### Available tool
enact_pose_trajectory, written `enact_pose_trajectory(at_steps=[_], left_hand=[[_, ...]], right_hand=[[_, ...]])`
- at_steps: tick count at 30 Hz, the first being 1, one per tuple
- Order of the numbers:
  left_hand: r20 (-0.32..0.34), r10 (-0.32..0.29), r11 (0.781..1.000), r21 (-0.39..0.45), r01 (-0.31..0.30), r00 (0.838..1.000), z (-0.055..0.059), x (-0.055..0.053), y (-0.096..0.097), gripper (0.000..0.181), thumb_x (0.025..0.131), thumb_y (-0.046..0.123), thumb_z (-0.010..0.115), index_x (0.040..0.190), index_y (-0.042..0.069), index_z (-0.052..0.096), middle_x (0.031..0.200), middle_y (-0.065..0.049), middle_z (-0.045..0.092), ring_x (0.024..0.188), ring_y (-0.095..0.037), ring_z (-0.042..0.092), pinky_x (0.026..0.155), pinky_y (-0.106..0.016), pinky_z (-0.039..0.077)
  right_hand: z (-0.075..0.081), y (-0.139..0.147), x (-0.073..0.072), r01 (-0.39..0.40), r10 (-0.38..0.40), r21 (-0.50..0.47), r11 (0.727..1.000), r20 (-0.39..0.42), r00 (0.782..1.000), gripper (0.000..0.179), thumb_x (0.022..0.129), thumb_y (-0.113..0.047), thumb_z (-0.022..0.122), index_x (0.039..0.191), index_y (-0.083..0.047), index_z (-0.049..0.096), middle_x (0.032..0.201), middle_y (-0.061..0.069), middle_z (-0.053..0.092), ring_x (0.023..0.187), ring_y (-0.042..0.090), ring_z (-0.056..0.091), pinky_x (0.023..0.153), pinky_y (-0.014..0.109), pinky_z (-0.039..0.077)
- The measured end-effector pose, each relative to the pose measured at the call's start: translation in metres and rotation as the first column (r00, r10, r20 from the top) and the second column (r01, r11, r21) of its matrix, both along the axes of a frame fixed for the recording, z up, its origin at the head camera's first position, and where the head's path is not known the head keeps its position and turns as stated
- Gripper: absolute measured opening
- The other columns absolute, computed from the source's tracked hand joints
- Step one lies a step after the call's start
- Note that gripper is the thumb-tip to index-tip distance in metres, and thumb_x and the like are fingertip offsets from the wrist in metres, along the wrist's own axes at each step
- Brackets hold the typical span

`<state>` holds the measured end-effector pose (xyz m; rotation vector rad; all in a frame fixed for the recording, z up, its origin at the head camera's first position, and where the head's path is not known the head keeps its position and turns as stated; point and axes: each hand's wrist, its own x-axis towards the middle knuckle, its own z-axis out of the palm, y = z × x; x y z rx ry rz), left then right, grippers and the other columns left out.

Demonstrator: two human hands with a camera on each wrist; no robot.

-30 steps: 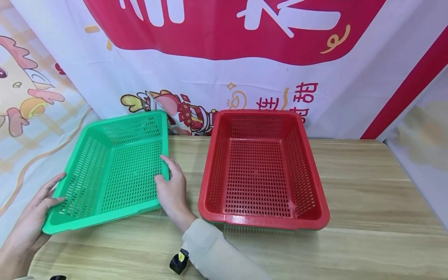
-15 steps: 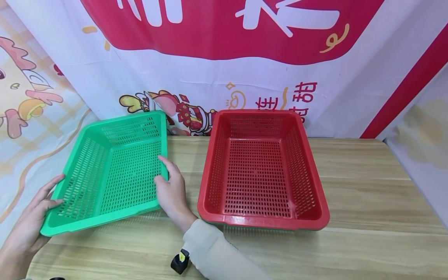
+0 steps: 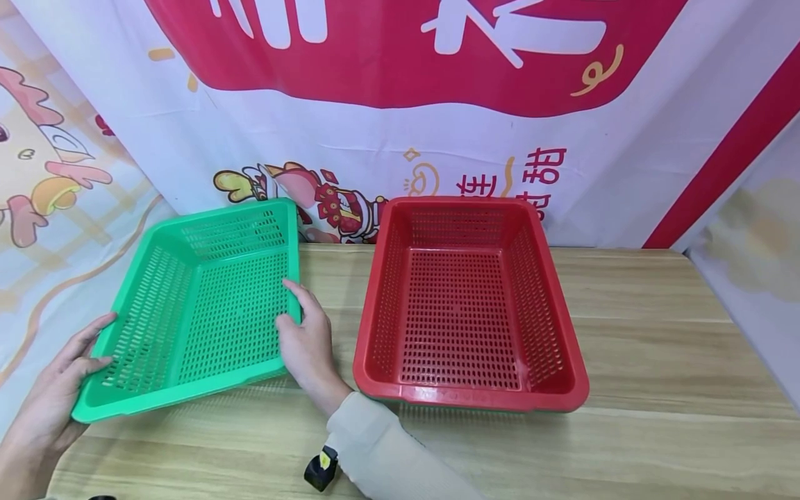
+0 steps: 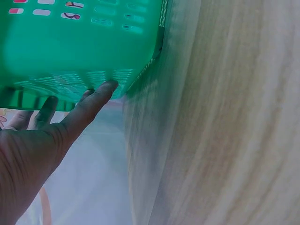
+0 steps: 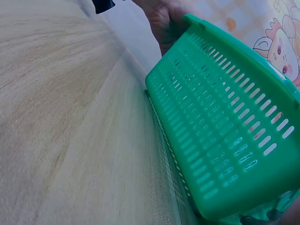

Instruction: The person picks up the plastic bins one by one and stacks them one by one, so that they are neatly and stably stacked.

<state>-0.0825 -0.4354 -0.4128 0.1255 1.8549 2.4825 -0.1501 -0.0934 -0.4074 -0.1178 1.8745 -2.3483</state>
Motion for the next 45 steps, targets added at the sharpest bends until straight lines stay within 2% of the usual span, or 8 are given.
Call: enact_pose_trajectory(at_steps=[8, 16, 28, 31, 35, 45], left_hand=[[0.004, 0.008, 0.999, 0.039, -0.008, 1.000, 0.000, 0.001, 0.001, 0.065, 0.108, -0.011, 0.027, 0.162, 0.025, 0.038, 0.143, 0.017, 0.060, 0.107, -0.020, 0.076, 0.076, -0.037, 0.066], [0.017, 0.021, 0.999, 0.027, -0.022, 1.000, 0.002, 0.000, 0.001, 0.066, 0.108, -0.010, 0.028, 0.161, 0.026, 0.039, 0.140, 0.017, 0.062, 0.102, -0.022, 0.078, 0.073, -0.038, 0.066], [0.021, 0.026, 0.999, 0.024, -0.026, 0.999, 0.005, 0.001, 0.004, 0.067, 0.108, -0.011, 0.028, 0.161, 0.026, 0.041, 0.140, 0.018, 0.064, 0.102, -0.022, 0.078, 0.071, -0.039, 0.066], [0.014, 0.028, 0.999, 0.031, -0.029, 1.000, 0.007, 0.001, 0.005, 0.067, 0.107, -0.012, 0.027, 0.161, 0.026, 0.041, 0.140, 0.017, 0.064, 0.103, -0.022, 0.078, 0.071, -0.040, 0.066], [0.002, 0.025, 0.999, 0.028, -0.025, 1.000, 0.010, 0.002, 0.005, 0.067, 0.107, -0.012, 0.027, 0.161, 0.025, 0.041, 0.140, 0.016, 0.065, 0.102, -0.023, 0.078, 0.070, -0.040, 0.066], [-0.030, -0.006, 0.999, 0.035, 0.007, 1.000, 0.017, 0.009, 0.006, 0.068, 0.107, -0.013, 0.024, 0.162, 0.023, 0.040, 0.144, 0.014, 0.063, 0.100, -0.025, 0.078, 0.070, -0.041, 0.066]], right_hand=[[0.000, -0.001, 0.000, 0.002, -0.002, -0.016, 1.000, 0.017, 1.000, 0.063, 0.098, 0.000, 0.048, 0.148, -0.036, 0.057, 0.157, -0.009, 0.049, 0.135, 0.025, 0.052, 0.095, 0.031, 0.053], [0.003, -0.002, 0.000, 0.016, -0.016, -0.006, 1.000, 0.031, 0.999, 0.062, 0.099, 0.000, 0.049, 0.147, -0.038, 0.057, 0.157, -0.009, 0.050, 0.130, 0.019, 0.054, 0.099, 0.032, 0.053], [0.007, 0.001, 0.004, 0.021, -0.021, 0.001, 1.000, 0.051, 0.998, 0.063, 0.099, 0.000, 0.048, 0.147, -0.040, 0.056, 0.159, -0.008, 0.048, 0.137, 0.022, 0.052, 0.111, 0.038, 0.052], [0.009, 0.002, 0.006, 0.021, -0.021, 0.002, 1.000, 0.050, 0.999, 0.064, 0.099, 0.001, 0.048, 0.148, -0.039, 0.056, 0.160, -0.008, 0.047, 0.139, 0.023, 0.050, 0.110, 0.037, 0.053], [0.012, 0.004, 0.008, 0.024, -0.024, 0.010, 1.000, 0.050, 0.998, 0.062, 0.100, -0.001, 0.048, 0.151, -0.035, 0.055, 0.159, -0.009, 0.047, 0.139, 0.025, 0.050, 0.101, 0.033, 0.055], [0.020, 0.008, 0.018, 0.018, -0.018, -0.001, 1.000, 0.051, 0.999, 0.061, 0.100, -0.003, 0.050, 0.152, -0.034, 0.053, 0.156, -0.009, 0.049, 0.139, 0.027, 0.049, 0.097, 0.041, 0.059]])
